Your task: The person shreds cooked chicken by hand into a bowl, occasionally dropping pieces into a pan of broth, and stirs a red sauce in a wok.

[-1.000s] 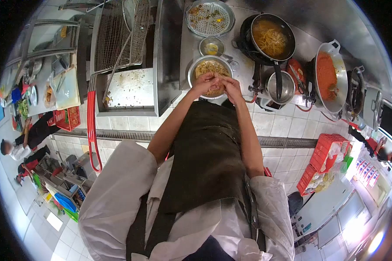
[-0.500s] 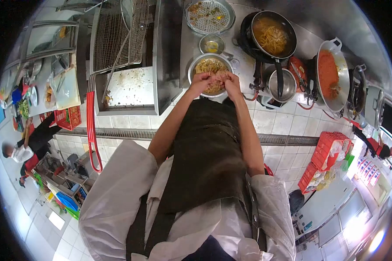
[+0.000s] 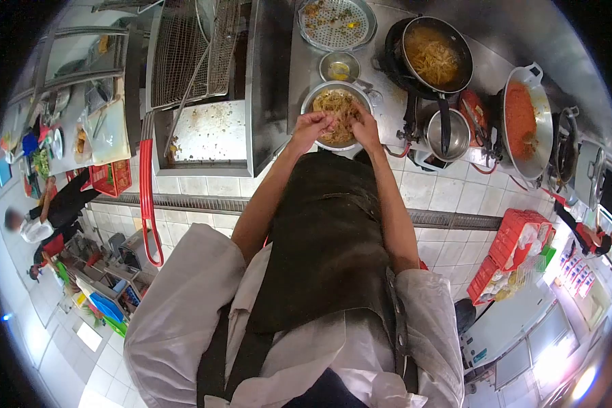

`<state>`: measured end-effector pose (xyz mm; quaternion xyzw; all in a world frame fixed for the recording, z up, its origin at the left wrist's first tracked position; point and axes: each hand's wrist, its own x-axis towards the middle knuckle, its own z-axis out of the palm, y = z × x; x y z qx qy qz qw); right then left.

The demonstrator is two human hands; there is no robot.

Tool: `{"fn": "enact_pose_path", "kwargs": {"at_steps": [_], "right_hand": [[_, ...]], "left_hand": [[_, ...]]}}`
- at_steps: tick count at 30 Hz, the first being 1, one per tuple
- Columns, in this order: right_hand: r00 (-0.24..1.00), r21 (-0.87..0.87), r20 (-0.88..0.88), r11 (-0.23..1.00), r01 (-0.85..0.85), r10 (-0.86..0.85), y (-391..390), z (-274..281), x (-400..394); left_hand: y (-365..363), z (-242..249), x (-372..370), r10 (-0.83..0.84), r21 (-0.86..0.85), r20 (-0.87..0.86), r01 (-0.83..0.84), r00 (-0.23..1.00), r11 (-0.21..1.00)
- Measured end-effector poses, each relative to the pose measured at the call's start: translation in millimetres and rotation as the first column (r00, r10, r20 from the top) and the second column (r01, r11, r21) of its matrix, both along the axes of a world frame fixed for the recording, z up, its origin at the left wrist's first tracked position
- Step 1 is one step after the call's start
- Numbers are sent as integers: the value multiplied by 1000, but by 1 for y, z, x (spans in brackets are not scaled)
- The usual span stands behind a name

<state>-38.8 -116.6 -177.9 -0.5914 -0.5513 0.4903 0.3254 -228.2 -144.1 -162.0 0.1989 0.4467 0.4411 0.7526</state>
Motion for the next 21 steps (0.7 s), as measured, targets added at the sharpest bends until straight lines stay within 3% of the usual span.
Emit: {"fn": "enact_pose_path", "kwargs": {"at_steps": [2, 5, 8, 11, 14, 17, 20, 21], "right_hand": [[956, -73, -292, 997, 1, -23, 0, 26, -2], [935, -165, -345, 976, -140, 76, -3, 61, -4], [937, -174, -306, 957, -231, 170, -2, 59, 1], [951, -159, -309, 983, -86, 34, -4, 48, 0], [939, -88, -344, 996, -21, -11, -4, 41, 3], [947, -187, -317, 982, -5, -55, -4, 57, 6], [887, -240, -432, 969, 62, -164, -3, 45, 10], [910, -201, -383, 976, 86, -159, -3, 39, 12]], "left_hand": [[1, 5, 1, 0, -14, -49, 0, 999, 1000], [4, 11, 2, -74, 11, -88, 75, 993, 997], [5, 13, 6, -96, -9, -58, 95, 994, 995], [5, 12, 10, -20, -27, 95, 22, 995, 999], [6, 15, 11, 32, -46, 144, -25, 989, 999], [6, 18, 12, 41, -29, 189, -36, 981, 999], [7, 23, 10, -13, -25, 121, 16, 993, 1000], [7, 25, 9, -22, -10, 123, 23, 992, 1000]]}}
